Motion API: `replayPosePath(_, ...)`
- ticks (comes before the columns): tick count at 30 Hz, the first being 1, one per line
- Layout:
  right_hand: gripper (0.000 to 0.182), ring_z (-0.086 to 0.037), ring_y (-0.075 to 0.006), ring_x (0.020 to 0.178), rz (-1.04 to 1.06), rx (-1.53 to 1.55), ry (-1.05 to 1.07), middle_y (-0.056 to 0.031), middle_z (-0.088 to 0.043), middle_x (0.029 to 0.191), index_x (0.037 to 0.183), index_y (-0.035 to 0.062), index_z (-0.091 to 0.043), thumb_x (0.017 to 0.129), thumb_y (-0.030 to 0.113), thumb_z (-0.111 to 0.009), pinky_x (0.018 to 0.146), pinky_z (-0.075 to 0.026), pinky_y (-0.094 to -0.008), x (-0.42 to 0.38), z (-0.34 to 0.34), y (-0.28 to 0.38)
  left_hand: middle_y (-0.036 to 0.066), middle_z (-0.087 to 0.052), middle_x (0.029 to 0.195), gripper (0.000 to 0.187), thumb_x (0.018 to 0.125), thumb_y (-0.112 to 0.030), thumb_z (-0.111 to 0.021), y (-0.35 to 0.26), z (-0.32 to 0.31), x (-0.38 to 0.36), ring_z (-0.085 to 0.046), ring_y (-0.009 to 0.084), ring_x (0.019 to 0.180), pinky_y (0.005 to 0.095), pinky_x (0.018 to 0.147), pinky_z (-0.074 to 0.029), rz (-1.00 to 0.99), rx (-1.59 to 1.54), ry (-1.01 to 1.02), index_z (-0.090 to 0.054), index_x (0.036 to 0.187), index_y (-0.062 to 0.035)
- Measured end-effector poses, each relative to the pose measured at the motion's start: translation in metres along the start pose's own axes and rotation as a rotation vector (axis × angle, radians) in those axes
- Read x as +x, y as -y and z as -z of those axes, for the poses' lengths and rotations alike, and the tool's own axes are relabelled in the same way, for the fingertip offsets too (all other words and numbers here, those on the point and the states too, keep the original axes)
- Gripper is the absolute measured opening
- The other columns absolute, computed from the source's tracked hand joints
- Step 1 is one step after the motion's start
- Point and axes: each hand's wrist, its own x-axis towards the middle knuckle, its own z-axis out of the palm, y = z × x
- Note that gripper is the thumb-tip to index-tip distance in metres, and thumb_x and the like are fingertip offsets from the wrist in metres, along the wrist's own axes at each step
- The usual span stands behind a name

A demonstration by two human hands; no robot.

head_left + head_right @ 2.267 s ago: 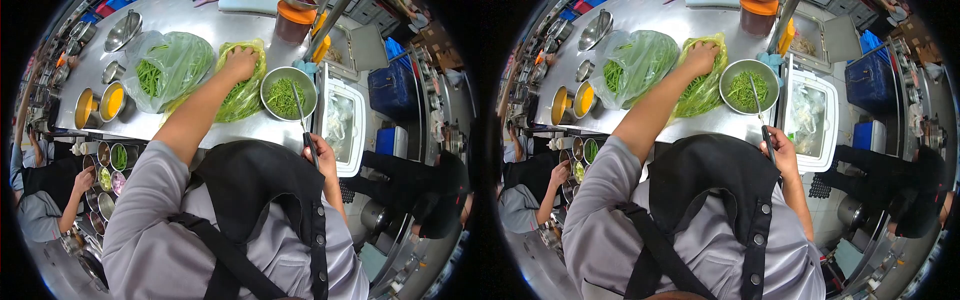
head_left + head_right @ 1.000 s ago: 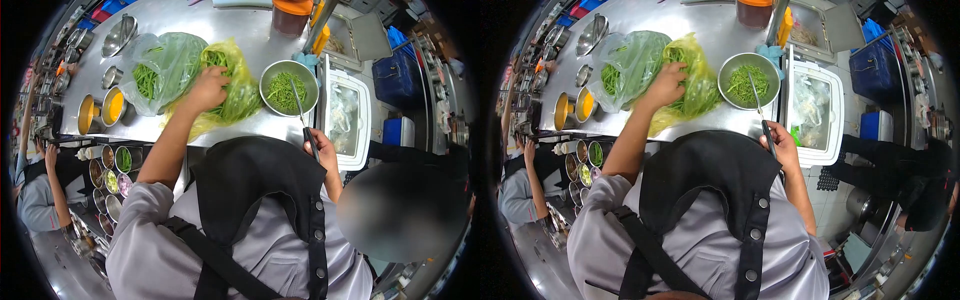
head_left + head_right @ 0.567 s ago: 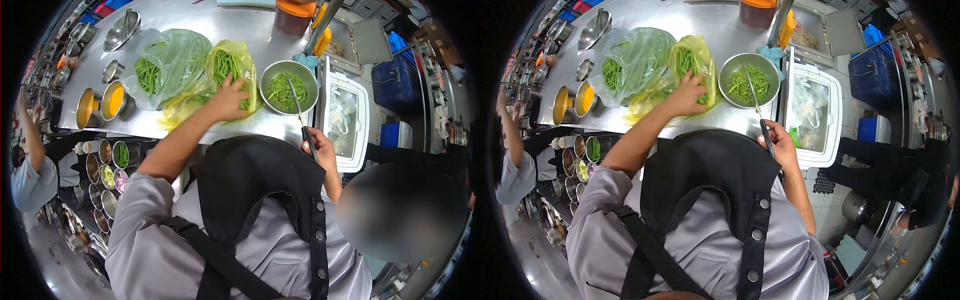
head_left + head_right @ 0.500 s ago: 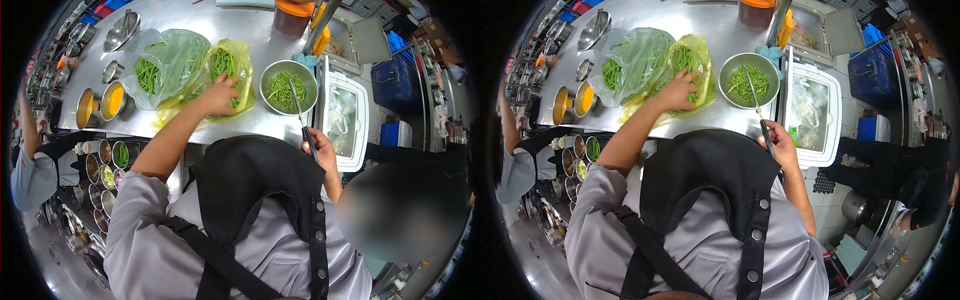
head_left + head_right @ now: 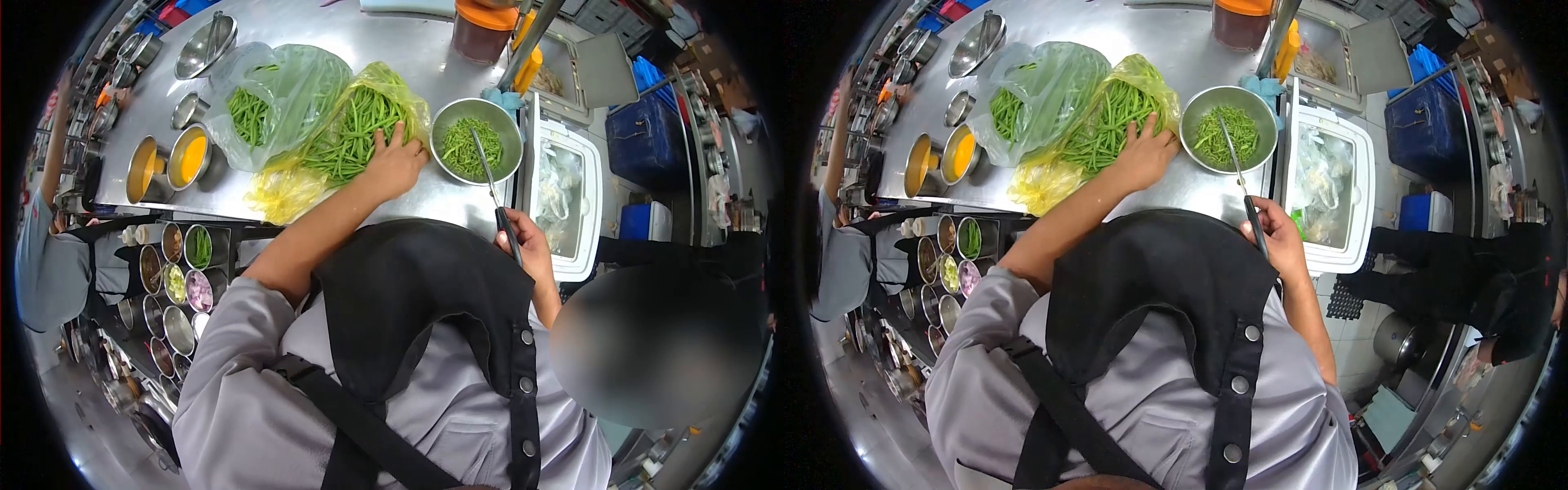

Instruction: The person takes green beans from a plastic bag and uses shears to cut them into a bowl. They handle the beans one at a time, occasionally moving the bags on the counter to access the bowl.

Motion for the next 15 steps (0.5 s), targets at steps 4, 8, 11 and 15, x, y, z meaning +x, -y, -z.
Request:
replayPosePath(4,0.048,-0.048,-0.0014,0.064,0.006,-0.013,-0.012,0.0047,-0.055,0.075,0.125,-0.0013,-0.051,0.084,0.013,-0.072,0.059,-0.038,-0.0171,-0.001,0.000,0.003,0.015,-0.047,0.131,0.037,0.088,-0.010,-0.046,-0.007,0.018,-0.001,-0.030,0.0446,0.133,0.0681,0.104,-0.023,-0.003,0.058,0.103,-0.056,0.124,-0.0056)
replayPosePath(8,0.048,-0.050,-0.0034,0.064,-0.068,0.011,0.003,0.0020,-0.057,0.076,0.127,-0.0008,-0.049,0.086,0.014,-0.069,0.057,-0.040,-0.0185,-0.007,-0.004,0.024,0.015,-0.054,0.123,0.031,0.085,-0.015,-0.058,-0.021,0.023,-0.036,-0.046,0.0343,0.120,0.0566,0.102,-0.034,-0.147,-0.235,-0.126,-0.060,0.115,-0.0046)
replayPosePath(11,0.048,-0.052,-0.0046,0.063,-0.060,-0.006,0.001,-0.0002,-0.059,0.077,0.128,-0.0003,-0.048,0.087,0.014,-0.067,0.056,-0.041,-0.0192,-0.004,-0.005,0.031,0.016,-0.061,0.104,0.025,0.086,-0.018,-0.060,0.008,0.018,-0.054,-0.057,0.0314,0.102,0.0427,0.088,-0.046,0.057,-0.629,-0.426,-0.063,0.104,-0.0011)
replayPosePath(15,0.048,-0.054,-0.0075,0.064,0.023,0.013,-0.004,-0.0027,-0.060,0.079,0.124,0.0011,-0.051,0.087,0.026,-0.068,0.059,-0.043,-0.0202,0.001,-0.018,0.031,0.018,-0.061,0.103,0.031,0.084,-0.023,-0.063,0.064,0.012,-0.055,-0.060,0.0327,0.095,0.0428,0.081,-0.050,0.383,-0.596,-0.370,-0.062,0.107,-0.0023)
